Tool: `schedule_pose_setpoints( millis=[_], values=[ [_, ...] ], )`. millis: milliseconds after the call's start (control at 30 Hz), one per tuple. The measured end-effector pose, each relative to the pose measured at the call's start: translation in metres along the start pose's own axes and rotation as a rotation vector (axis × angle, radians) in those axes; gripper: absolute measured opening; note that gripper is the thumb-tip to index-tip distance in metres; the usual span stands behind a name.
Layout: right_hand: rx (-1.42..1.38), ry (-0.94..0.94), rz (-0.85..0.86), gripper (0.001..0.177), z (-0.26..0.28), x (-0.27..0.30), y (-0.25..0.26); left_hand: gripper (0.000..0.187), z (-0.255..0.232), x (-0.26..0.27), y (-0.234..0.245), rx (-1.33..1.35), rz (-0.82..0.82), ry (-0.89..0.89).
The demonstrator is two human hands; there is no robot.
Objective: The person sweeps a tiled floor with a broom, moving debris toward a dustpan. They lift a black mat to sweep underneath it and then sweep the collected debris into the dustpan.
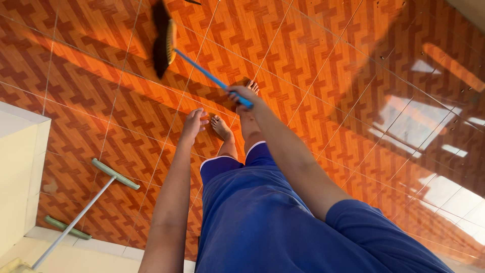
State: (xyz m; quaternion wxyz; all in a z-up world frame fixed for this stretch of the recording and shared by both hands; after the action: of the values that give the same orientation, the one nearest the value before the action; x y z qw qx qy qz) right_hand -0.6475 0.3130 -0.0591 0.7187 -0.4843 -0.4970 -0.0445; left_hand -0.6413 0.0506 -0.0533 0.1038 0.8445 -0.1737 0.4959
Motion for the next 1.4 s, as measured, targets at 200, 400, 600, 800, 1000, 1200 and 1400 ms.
schedule_pose_setpoints(
  millis=[200,400,600,800,1000,1200,1400],
  values=[
    [-0.263,0.2,-0.366,0.023,0.032,0.215,0.177,0.059,0.015,0.012,-0.049,-0.081,0.028,0.139],
    [-0.244,0.334,-0.645,0.017,0.051,0.366,0.231,0.06,-0.014,0.006,-0.115,-0.106,0.166,0.103],
    [0.12,0.383,-0.826,0.025,0.069,0.374,0.183,0.072,-0.056,-0.022,-0.139,-0.087,0.245,0.006],
    [0.741,0.052,-0.654,0.045,0.031,0.353,0.084,0.098,-0.073,-0.03,-0.128,-0.089,0.263,0.232],
    [0.699,-0.111,-0.213,0.038,0.026,0.138,-0.008,0.099,-0.098,-0.044,-0.076,0.436,0.104,0.436],
    [0.59,-0.318,-0.166,0.023,0.058,-0.099,-0.13,0.072,-0.128,-0.061,0.036,0.642,-0.017,0.224],
    [0.111,-0.156,-0.207,0.02,0.172,-0.046,-0.071,0.061,-0.144,-0.063,0.105,0.626,0.045,0.174]
  ],
)
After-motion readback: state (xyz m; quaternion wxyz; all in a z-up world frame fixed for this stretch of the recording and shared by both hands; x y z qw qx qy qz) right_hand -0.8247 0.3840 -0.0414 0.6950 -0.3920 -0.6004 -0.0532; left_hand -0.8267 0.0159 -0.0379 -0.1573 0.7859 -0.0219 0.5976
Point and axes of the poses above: each hand's wrist, its own x-axis away from the middle knuckle, its own y-axis out of the back of the hand, z = x × y, the point moved 4 cm from there along -x, towards the middle knuckle, and after that the axes turned 1 degree about -z, right-handed, at the moved point
